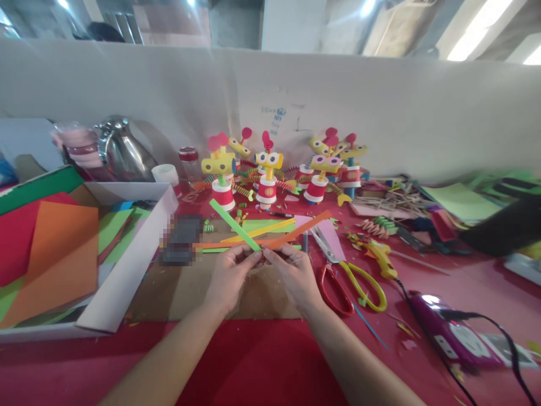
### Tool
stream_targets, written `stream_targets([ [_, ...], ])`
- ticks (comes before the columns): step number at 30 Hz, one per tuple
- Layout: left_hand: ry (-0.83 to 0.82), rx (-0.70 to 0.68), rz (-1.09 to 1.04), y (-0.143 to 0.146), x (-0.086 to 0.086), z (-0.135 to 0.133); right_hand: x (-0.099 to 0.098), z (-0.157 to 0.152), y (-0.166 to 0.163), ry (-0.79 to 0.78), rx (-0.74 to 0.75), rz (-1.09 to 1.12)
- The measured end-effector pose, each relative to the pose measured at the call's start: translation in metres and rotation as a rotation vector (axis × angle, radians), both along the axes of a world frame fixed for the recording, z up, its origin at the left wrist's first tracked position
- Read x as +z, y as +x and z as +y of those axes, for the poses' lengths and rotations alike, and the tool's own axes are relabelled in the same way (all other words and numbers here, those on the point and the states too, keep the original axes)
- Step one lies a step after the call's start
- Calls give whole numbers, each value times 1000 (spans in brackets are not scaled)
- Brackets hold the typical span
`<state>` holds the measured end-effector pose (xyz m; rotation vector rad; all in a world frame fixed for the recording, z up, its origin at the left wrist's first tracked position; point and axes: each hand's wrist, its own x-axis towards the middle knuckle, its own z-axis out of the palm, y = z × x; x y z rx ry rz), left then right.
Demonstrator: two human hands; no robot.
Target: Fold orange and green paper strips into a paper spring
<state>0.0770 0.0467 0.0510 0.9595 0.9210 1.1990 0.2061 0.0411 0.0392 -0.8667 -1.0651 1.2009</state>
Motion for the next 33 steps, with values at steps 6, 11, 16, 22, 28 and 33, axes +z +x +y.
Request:
stream_targets([
  [6,29,-6,54,-3,-3,0,4,-1,0,-50,-86,-7],
  [11,7,-26,16,-2,-2,0,6,1,7,-22,-215,2],
  [16,19,-22,7,-1,-3,-1,10,13,27,-16,-358,185],
  [22,-198,11,-365,-3,-7,4,5,5,17,22,-217,16],
  [28,-375,-5,-549,-3,-3,4,4,-9,-2,327,-181,-432],
  [33,-402,-67,-557,-2,-6,1,3,-9,0,457,-337,-586],
])
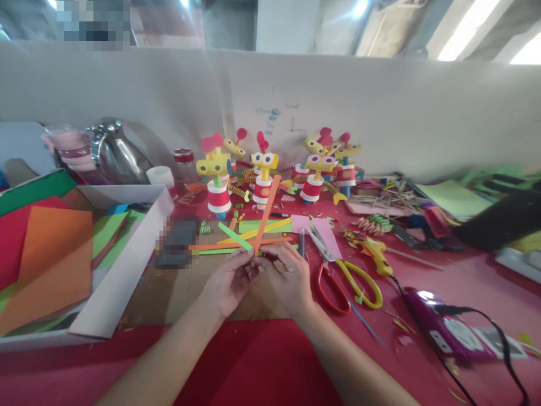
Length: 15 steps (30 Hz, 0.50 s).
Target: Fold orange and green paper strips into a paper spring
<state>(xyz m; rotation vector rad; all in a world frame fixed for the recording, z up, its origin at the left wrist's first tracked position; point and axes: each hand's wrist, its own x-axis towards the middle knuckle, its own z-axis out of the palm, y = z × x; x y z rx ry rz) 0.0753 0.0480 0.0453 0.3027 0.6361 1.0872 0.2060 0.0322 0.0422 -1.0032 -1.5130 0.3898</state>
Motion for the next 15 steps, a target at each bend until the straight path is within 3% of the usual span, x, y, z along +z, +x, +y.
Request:
stream_targets([
  [8,-8,38,57,0,1,-2,-6,-3,1,69,-45,-97],
  [15,-48,45,54,0,3,-2,-4,-1,-1,-42,26,85],
])
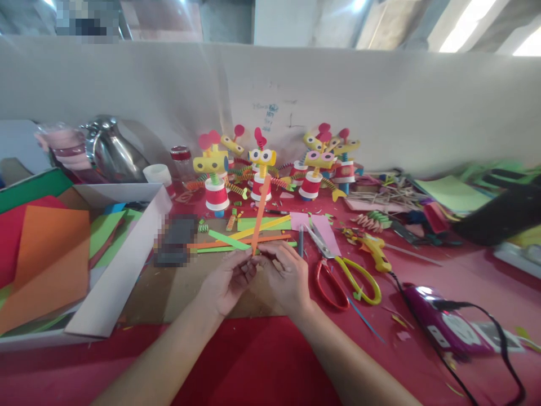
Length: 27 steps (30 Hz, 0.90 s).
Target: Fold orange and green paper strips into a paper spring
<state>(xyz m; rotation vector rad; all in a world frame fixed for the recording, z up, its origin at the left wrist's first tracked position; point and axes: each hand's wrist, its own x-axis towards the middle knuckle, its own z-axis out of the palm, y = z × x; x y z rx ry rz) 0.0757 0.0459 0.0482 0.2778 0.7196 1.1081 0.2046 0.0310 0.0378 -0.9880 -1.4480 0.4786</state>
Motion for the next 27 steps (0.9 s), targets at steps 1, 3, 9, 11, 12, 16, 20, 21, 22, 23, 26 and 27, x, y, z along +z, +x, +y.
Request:
stream_targets([
  [1,-10,-6,-7,0,1,0,1,1,0,-45,49,66],
  [3,0,-22,-11,-1,2,0,4,2,0,-155,174,214],
  [9,122,-8,4,0,6,-1,7,6,4,-350,342,432],
  [11,133,12,16,1,8,-3,8,7,6,-372,365,450],
  [12,136,14,25,1,8,-3,8,8,7,-380,377,456],
  [16,165,-28,65,1,9,-4,8,9,11,-394,435,454],
  [20,185,-35,94,1,6,-3,6,10,10,-405,445,450],
  [21,191,-21,98,1,5,-2,6,10,8,-409,427,459],
  [22,199,-1,103,1,4,-2,5,10,7,-412,403,470],
  [23,205,25,107,1,3,-1,5,9,5,-409,374,482],
  [26,218,105,113,1,-1,1,6,5,-1,-367,279,484],
  [27,221,119,110,2,-2,2,6,4,-2,-351,253,474],
])
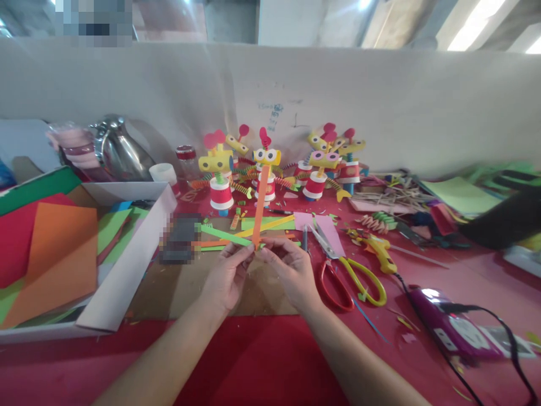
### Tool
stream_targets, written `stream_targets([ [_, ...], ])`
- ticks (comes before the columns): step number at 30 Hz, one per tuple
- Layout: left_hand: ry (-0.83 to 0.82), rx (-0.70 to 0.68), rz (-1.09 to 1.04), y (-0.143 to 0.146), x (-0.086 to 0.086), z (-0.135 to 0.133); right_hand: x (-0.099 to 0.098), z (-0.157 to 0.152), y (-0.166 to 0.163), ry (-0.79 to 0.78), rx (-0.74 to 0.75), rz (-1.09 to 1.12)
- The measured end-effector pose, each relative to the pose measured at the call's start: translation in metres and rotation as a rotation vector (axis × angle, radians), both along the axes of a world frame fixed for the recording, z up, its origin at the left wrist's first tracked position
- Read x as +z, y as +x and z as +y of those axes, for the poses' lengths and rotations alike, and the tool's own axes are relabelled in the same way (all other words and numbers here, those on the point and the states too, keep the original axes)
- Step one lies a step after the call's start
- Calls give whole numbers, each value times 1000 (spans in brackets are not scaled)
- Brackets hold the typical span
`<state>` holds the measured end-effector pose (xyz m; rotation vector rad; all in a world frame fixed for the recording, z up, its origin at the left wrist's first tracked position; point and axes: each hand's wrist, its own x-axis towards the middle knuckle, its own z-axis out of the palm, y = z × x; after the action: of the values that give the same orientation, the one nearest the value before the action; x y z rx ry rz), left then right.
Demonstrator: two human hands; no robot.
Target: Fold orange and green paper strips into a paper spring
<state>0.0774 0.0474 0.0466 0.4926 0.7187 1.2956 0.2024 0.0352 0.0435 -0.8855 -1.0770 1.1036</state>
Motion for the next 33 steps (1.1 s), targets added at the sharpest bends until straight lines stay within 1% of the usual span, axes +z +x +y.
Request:
stream_targets([
  [4,22,-2,-7,2,-1,-1,-3,-3,-2,29,-51,-87],
  [7,19,13,36,4,0,-2,-8,-2,-1,59,-104,-192],
  [9,23,19,71,4,0,-3,-9,-2,-1,50,-110,-211],
  [13,33,-5,106,3,-1,-1,-6,0,-2,-53,-39,-82],
  [16,34,-23,153,2,0,-1,-3,1,-2,-103,-33,-51],
  [21,34,-24,230,3,3,-4,-4,1,0,-129,-32,-88],
  [26,81,-37,259,4,1,-4,-6,1,-1,-130,-25,-83],
  [30,56,-17,283,3,-1,-3,-5,1,-2,-163,34,-15],
  [33,91,-13,306,2,-1,-3,-3,0,-2,-193,71,41],
])
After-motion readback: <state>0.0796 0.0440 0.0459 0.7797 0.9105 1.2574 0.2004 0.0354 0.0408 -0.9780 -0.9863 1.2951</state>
